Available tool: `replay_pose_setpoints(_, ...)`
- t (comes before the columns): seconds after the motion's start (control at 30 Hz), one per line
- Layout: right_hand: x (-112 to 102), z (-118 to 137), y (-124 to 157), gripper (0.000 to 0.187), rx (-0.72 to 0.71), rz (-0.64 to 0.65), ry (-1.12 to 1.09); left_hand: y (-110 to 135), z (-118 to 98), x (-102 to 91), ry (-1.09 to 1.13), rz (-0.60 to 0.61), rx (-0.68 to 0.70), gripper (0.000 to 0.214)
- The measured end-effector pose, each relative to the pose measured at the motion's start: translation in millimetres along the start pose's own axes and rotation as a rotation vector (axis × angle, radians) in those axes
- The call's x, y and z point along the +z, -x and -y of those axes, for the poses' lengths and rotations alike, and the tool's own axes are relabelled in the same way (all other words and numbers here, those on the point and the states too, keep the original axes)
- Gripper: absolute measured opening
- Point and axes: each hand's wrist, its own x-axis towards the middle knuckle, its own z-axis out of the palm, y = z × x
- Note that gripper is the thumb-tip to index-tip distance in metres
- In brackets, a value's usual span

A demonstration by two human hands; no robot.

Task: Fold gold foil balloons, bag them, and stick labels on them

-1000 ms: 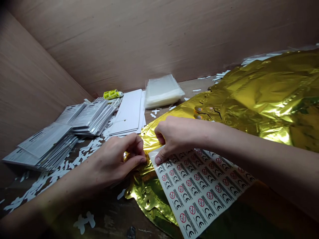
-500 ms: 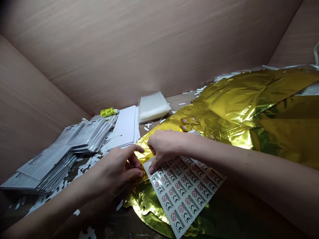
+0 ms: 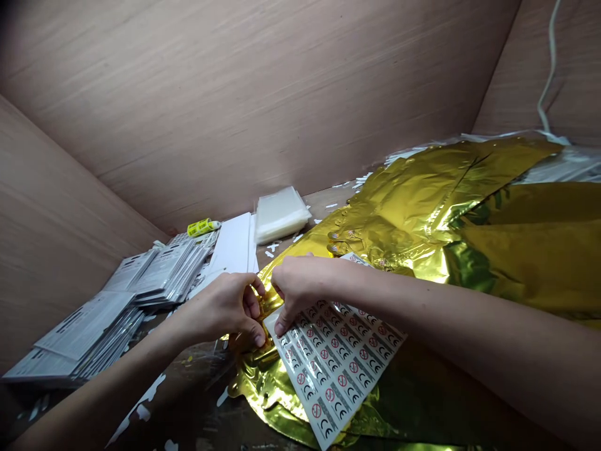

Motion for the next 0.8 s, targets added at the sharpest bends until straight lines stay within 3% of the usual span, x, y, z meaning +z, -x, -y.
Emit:
replay_pose_setpoints(0.1, 0.3, -0.8, -0.7, 0.069, 0.015, -0.017, 0.010, -13.6, 10.7, -6.4, 0.081, 0.116, -0.050, 0.073)
replay_pose_setpoints(0.47, -5.1, 4.4, 3.5, 0.068, -0.094, 0.021, 0.117, -41.0, 26.7, -26.6, 0.056, 0.140, -0.119, 0.072)
replay_pose_setpoints(0.63, -12.2, 6.0, 10.9, 0.042, -0.126, 0.032, 0.111, -26.2, 19.9, -23.7, -0.046, 0.015, -0.053, 0.062)
replay_pose_setpoints(0.73, -32.6, 9.7, 30.2, 0.023, -0.157, -0.020, 0.134, -16.5, 13.3, -13.7, -0.158, -0.185, 0.032, 0.067)
replay_pose_setpoints(0.8, -51.1, 10.9, 44.9, 0.015, -0.179, -0.086, 0.138, -15.0, 12.5, -7.5, -0.175, -0.249, 0.061, 0.067)
